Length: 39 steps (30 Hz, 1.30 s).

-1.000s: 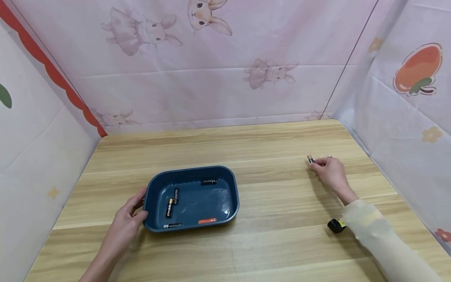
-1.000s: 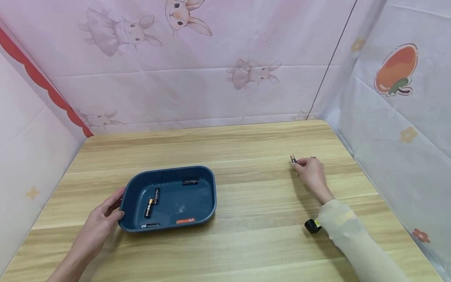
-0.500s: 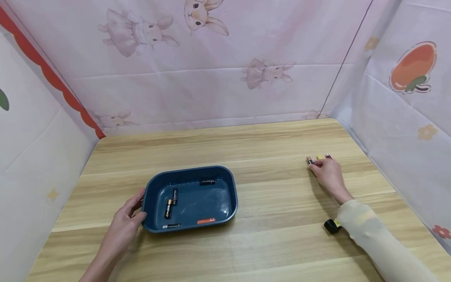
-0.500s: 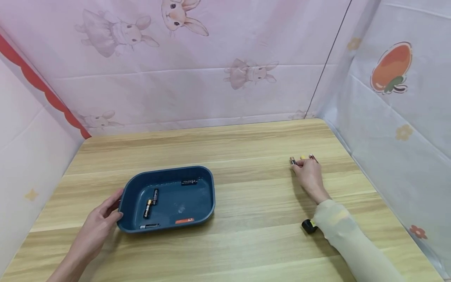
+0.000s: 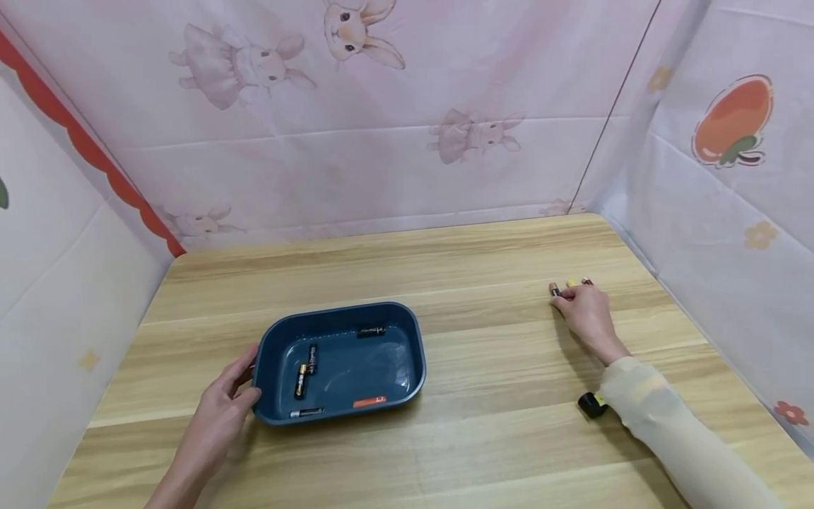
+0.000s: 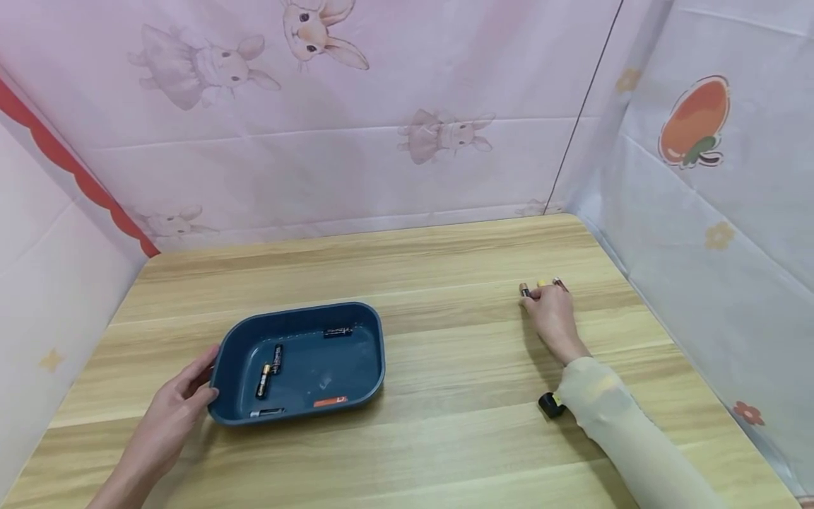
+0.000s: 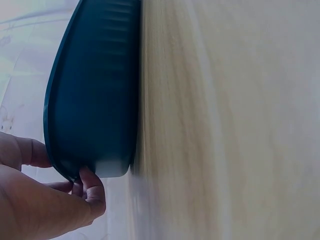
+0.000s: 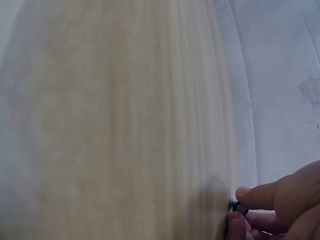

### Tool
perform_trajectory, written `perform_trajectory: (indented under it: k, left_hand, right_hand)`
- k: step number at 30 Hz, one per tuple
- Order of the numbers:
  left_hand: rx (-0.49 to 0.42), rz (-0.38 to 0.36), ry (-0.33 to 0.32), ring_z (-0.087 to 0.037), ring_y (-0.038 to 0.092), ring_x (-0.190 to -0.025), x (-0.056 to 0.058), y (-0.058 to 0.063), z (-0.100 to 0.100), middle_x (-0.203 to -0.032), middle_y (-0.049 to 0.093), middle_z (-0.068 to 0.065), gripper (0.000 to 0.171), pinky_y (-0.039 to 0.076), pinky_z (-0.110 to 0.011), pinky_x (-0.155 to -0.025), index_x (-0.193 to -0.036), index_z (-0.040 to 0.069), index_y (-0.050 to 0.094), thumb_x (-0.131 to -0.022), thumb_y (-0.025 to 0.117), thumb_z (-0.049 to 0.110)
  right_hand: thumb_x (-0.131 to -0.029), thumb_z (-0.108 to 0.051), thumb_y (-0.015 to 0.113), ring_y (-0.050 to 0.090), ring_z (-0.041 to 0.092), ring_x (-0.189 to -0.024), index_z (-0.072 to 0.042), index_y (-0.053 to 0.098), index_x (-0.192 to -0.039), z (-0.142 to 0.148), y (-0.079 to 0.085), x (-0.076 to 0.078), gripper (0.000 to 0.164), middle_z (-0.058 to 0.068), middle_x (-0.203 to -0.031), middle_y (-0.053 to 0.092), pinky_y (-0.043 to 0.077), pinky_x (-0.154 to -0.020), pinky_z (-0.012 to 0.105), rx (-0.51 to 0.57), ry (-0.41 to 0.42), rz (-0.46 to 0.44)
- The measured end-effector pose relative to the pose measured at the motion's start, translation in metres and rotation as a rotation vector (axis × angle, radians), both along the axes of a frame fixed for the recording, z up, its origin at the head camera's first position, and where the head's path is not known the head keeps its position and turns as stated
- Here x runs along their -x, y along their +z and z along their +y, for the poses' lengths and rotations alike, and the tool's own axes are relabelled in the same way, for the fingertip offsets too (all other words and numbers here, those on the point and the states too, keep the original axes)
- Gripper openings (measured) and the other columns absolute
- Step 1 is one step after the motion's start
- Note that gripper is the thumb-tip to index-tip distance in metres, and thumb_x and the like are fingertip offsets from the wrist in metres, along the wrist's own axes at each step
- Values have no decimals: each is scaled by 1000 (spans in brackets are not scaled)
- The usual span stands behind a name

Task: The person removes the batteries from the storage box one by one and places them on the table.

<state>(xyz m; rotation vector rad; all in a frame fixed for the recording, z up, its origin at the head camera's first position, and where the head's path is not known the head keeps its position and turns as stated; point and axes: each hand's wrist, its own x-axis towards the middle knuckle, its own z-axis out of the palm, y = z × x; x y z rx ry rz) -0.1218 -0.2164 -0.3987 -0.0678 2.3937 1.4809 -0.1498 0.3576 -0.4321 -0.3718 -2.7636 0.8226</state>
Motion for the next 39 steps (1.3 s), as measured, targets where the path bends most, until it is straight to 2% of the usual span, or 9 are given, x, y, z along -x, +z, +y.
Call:
perform_trajectory:
  k: [3, 5, 7, 9, 11, 24, 30, 35, 39]
  left_hand:
    - [5, 2, 2, -37, 27, -148, 0, -1, 0, -168, 21, -20, 74, 35, -49, -117, -166, 9, 13, -101, 45, 0]
    - [10, 8, 2, -37, 28, -148, 0, -1, -1, -167, 22, -20, 73, 40, -36, -114, -166, 9, 13, -101, 46, 0]
    - [9, 14, -1, -37, 28, -147, 0, -2, -1, -167, 22, -21, 73, 42, -20, -105, -166, 8, 14, -101, 46, 0]
    - [-5, 20, 0, -38, 28, -147, 0, -2, -1, -166, 23, -22, 74, 41, -9, -95, -166, 7, 14, -100, 46, -2]
    - [-11, 21, -1, -39, 28, -147, 0, -3, -1, -166, 22, -23, 74, 38, -3, -87, -166, 7, 13, -100, 46, -2]
    - [-14, 26, 3, -39, 29, -146, -1, -3, -1, -165, 23, -23, 74, 38, -2, -85, -166, 6, 14, -100, 47, -2]
    - [23, 7, -2, -38, 29, -147, 0, -2, -1, -167, 23, -21, 73, 42, -14, -97, -166, 9, 14, -101, 47, 1]
    - [4, 18, -6, -39, 29, -146, 0, -3, -2, -167, 22, -22, 74, 38, -4, -87, -166, 7, 14, -101, 47, -1]
    - [10, 15, -12, -39, 28, -147, 0, -2, -2, -167, 21, -22, 74, 42, -9, -95, -166, 8, 12, -101, 46, 0]
  right_hand:
    - [-95, -8, 72, 69, 45, -89, 13, 76, -97, -1, 1, 1, 21, 29, -94, 73, 54, -80, 57, 3, 1, -6]
    - [-95, -8, 72, 69, 45, -88, 14, 76, -96, -1, 1, 1, 22, 30, -93, 73, 54, -79, 56, 1, 2, -13]
    - [-94, -7, 72, 69, 45, -88, 14, 76, -95, -1, 1, 1, 22, 30, -93, 73, 54, -79, 56, -5, 2, -17]
    - [-94, -7, 72, 69, 45, -89, 14, 76, -94, -2, 1, 1, 21, 30, -93, 73, 54, -80, 56, -9, 2, -18]
    - [-94, -7, 72, 69, 46, -90, 14, 76, -94, -1, 1, 1, 21, 30, -94, 73, 54, -82, 57, -14, 1, -17]
    - [-94, -6, 72, 68, 48, -91, 16, 74, -95, -2, 3, 0, 22, 32, -95, 72, 54, -81, 58, -30, 14, -18]
    - [-94, -6, 73, 67, 46, -88, 16, 74, -96, -1, 4, 0, 22, 32, -94, 72, 53, -78, 56, -27, 14, -12]
    - [-94, -7, 72, 67, 44, -86, 16, 74, -97, -1, 3, 0, 23, 32, -94, 72, 54, -76, 54, -24, 15, -16]
    - [-94, -9, 73, 67, 44, -87, 17, 74, -99, 0, 2, -1, 26, 32, -96, 72, 54, -74, 53, -18, 12, -16]
